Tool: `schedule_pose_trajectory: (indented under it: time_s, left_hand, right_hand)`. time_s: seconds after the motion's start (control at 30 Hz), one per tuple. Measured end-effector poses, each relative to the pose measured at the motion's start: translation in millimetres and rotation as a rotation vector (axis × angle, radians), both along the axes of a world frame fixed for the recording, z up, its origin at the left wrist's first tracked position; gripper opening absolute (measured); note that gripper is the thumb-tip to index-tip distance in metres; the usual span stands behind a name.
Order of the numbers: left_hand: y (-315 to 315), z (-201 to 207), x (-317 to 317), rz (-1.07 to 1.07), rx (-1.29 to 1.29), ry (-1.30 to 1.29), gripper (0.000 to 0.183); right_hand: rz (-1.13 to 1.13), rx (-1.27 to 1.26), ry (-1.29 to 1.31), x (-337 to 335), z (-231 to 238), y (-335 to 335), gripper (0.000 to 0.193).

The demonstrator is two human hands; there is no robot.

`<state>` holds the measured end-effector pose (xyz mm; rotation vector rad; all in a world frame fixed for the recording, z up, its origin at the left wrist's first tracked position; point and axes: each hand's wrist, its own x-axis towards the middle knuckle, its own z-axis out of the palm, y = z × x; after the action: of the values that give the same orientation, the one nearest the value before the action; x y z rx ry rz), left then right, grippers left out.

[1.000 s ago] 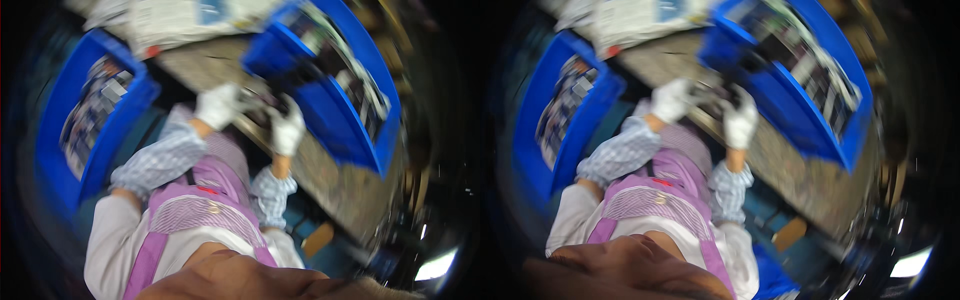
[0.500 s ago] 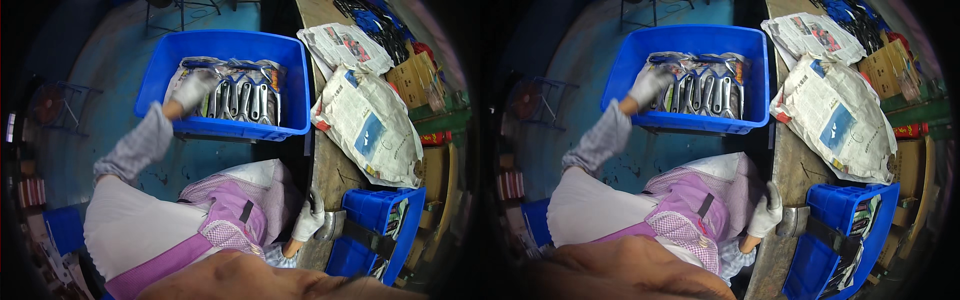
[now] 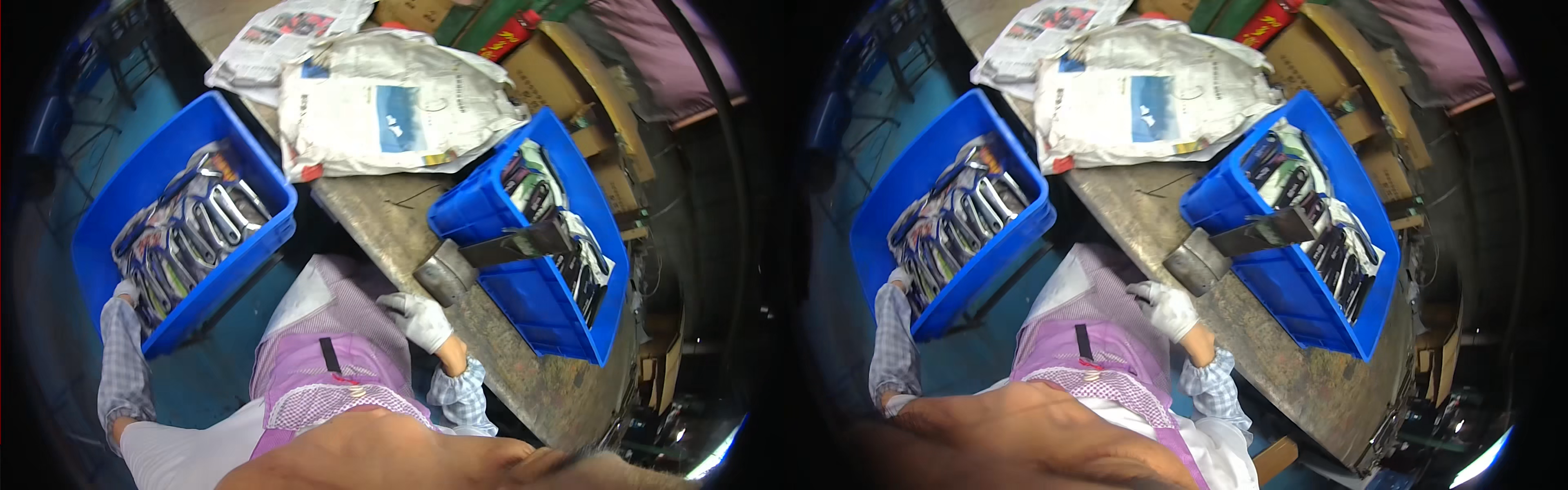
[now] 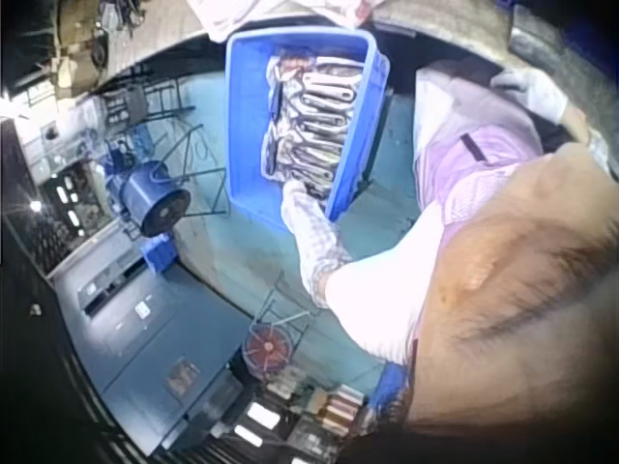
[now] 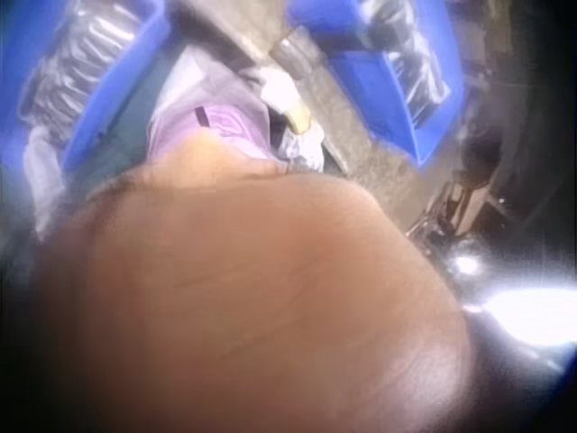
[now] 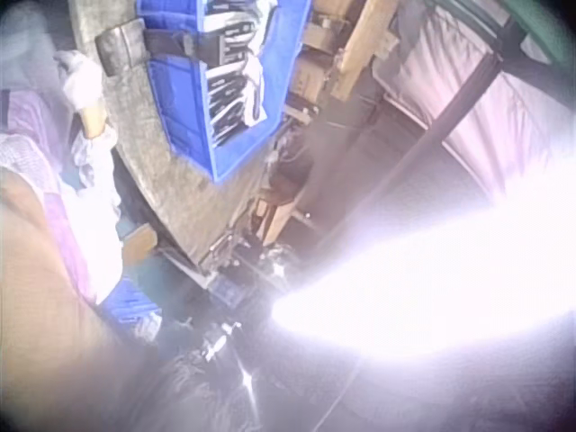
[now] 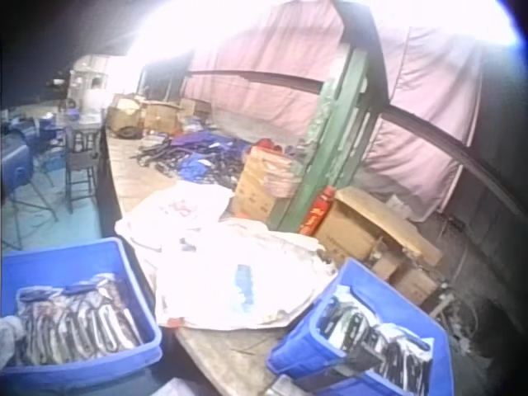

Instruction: The person sorts and arranges metal parts by hand, moving them from blue bins onto a work surface and into other containers.

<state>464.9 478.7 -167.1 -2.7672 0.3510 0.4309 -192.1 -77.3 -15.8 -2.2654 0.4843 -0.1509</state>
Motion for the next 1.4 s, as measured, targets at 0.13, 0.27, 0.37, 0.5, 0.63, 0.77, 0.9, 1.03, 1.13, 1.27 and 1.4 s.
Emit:
schedule_pose_trajectory:
  time_s: [0.13, 0.27, 0.37, 0.5, 0.63, 0.77, 0.9, 1.03, 1.13, 1.27, 1.4]
  left_hand:
    - [-345.2, 87.1, -107.0, -0.497, -0.611, -0.051, 0.041]
    - [-506.0, 204.7, -253.9, -0.924, -1.230, 0.067, 0.033]
    - [-567.4, 227.0, -306.9, -1.278, -0.999, -0.093, 0.031]
    - [-611.3, 222.9, -360.3, -1.353, -0.954, -0.027, 0.026]
    - [-609.2, 235.6, -429.8, -1.400, -1.148, -0.002, 0.018]
    - [-586.7, 215.9, -461.5, -1.387, -1.316, 0.073, 0.015]
    - [-567.1, 185.8, -466.3, -1.399, -1.247, 0.048, 0.015]
    - [-551.0, 181.6, -479.9, -1.328, -1.146, 0.187, 0.018]
    - [-535.2, 157.8, -486.0, -1.169, -1.194, 0.334, 0.020]
    - [-534.5, 145.8, -506.4, -0.954, -1.198, 0.562, 0.021]
    - [-524.3, 134.2, -506.2, -0.999, -1.306, 0.601, 0.021]
  right_hand:
    - [-0.201, -0.090, 0.194, -38.4, 23.7, -1.3, 0.027]
    - [-0.091, -0.133, -0.025, -29.2, 30.8, -4.2, 0.023]
    - [-0.093, -0.026, -0.227, -53.4, 149.9, -33.1, 0.022]
    - [-0.672, -0.536, -0.246, -92.3, 255.1, -151.1, 0.027]
    - [-0.649, -0.793, 0.818, -133.4, 198.0, -353.2, 0.039]
    - [-0.672, -0.656, 0.890, -156.1, 152.8, -407.4, 0.048]
    - [-0.671, -0.966, 0.828, -156.2, 197.7, -377.8, 0.039]
    - [-0.739, -0.799, -0.050, -171.8, 245.8, -231.0, 0.028]
    - [-0.675, -0.019, -0.668, -148.7, 218.9, -92.7, 0.027]
    - [-1.068, 0.318, -0.362, -89.4, 91.5, -20.1, 0.020]
    - [-1.112, 0.276, -0.433, -55.6, 56.8, -22.4, 0.011]
